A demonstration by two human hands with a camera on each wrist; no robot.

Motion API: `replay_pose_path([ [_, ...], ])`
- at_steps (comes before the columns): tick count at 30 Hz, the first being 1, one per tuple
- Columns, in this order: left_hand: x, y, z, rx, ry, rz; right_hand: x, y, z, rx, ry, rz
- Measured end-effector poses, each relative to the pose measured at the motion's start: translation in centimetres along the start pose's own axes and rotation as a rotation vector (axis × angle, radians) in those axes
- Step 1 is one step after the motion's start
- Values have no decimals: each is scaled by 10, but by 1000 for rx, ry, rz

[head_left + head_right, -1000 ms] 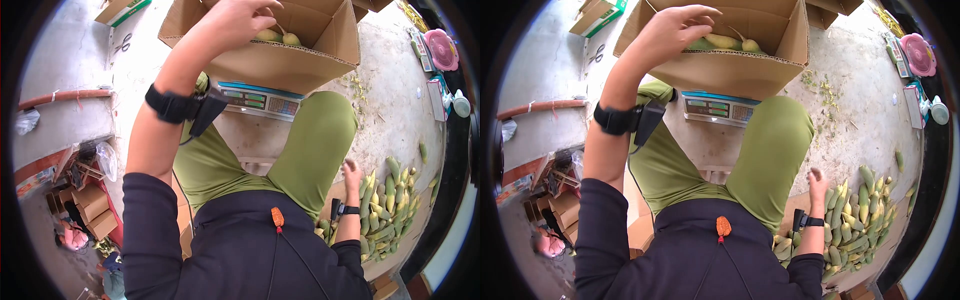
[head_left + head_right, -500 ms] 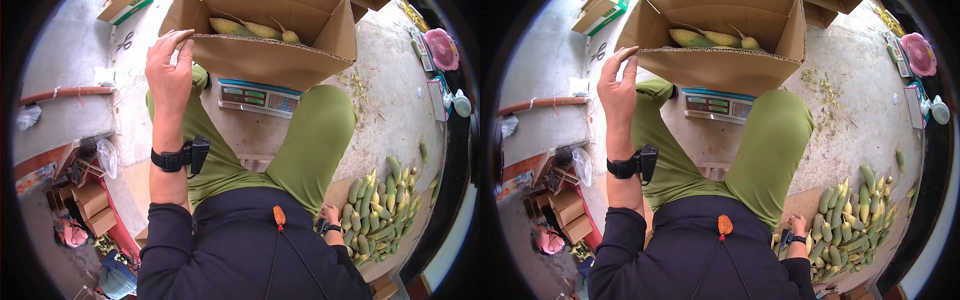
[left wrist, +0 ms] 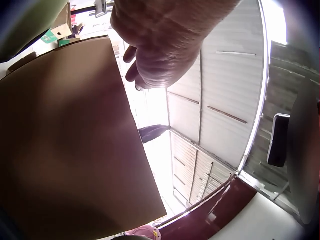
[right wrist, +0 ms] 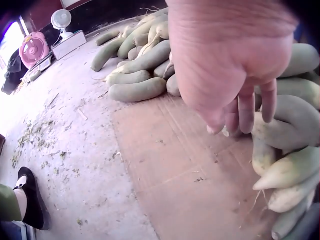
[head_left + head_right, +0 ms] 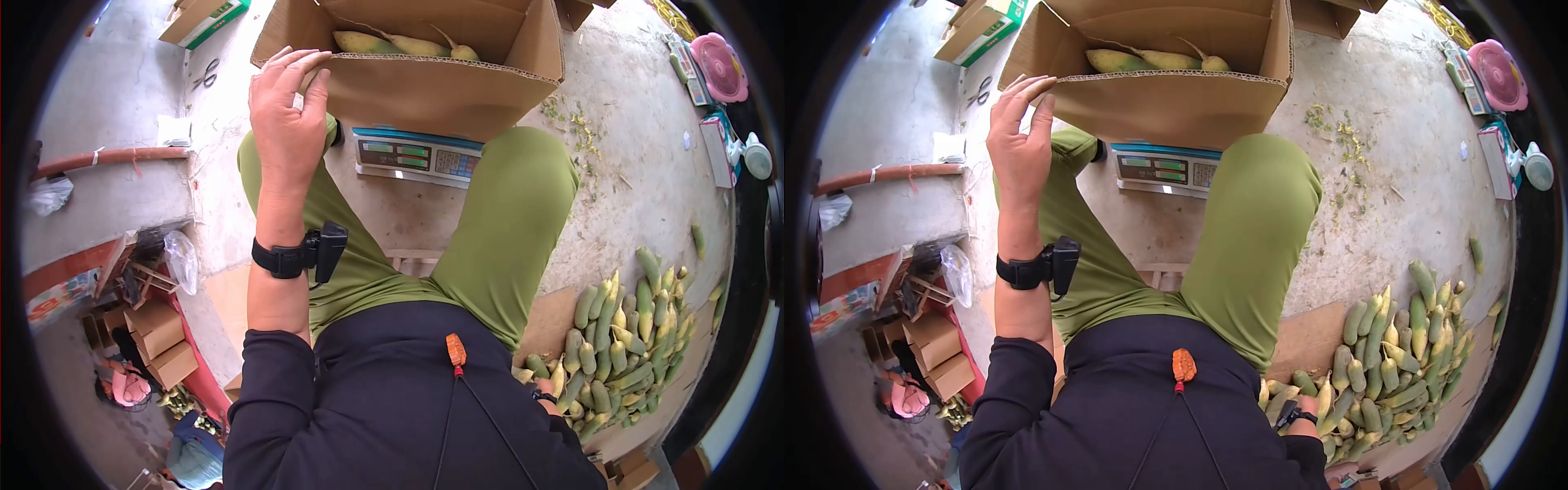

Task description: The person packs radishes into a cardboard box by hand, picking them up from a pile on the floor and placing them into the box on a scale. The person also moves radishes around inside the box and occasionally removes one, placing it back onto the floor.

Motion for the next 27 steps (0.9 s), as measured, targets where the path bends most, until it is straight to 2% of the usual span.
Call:
replay_pose_path([
  [2, 3, 0, 2, -8, -10, 11, 23, -10, 10, -33, 186, -53],
  [5, 8, -1, 4, -20, -15, 19, 50, -14, 25, -108, 207, -70],
  [7, 11, 0, 9, -68, -21, 2, 69, 7, 13, -42, 242, 114],
  [8, 13, -1, 10, -72, -14, 8, 67, 14, 13, -49, 237, 120],
  [10, 16, -2, 13, -98, -41, 12, 103, 21, 14, -34, -331, 498],
  [11, 17, -2, 13, -98, -55, 18, 106, 16, 7, 61, -333, 480],
  [12, 18, -3, 13, -98, -43, 25, 110, -3, 12, 56, -342, 491],
  [13, 20, -5, 12, -85, -47, 47, 106, -23, 0, 188, -93, 383],
  [15, 25, -7, 12, -87, -57, 68, 94, -10, -20, 318, 89, 229],
  [16, 24, -7, 12, -93, -61, 57, 75, 22, -46, 326, 22, 184],
  [18, 22, -4, 14, -103, -47, 32, 76, 5, -31, 200, 7, 197],
  [21, 24, -3, 19, -114, -34, 42, 62, 20, -39, 266, 52, 182],
  [23, 26, -2, 19, -123, -48, 52, 47, 54, -57, 193, 78, 226],
  [26, 26, -4, 20, -128, -90, 83, 31, 57, -50, 189, 182, 240],
  [27, 26, -6, 21, -137, -88, 99, 25, 59, -43, 127, 167, 216],
])
Point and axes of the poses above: each hand's wrist, its own y-axis away from the middle knuckle, its own z-axis out of the palm, x = y × z, the point moved 10 cm from there along -y, towards the middle knuckle, and after that the axes turned 13 degrees about z, right-handed, at the moved point
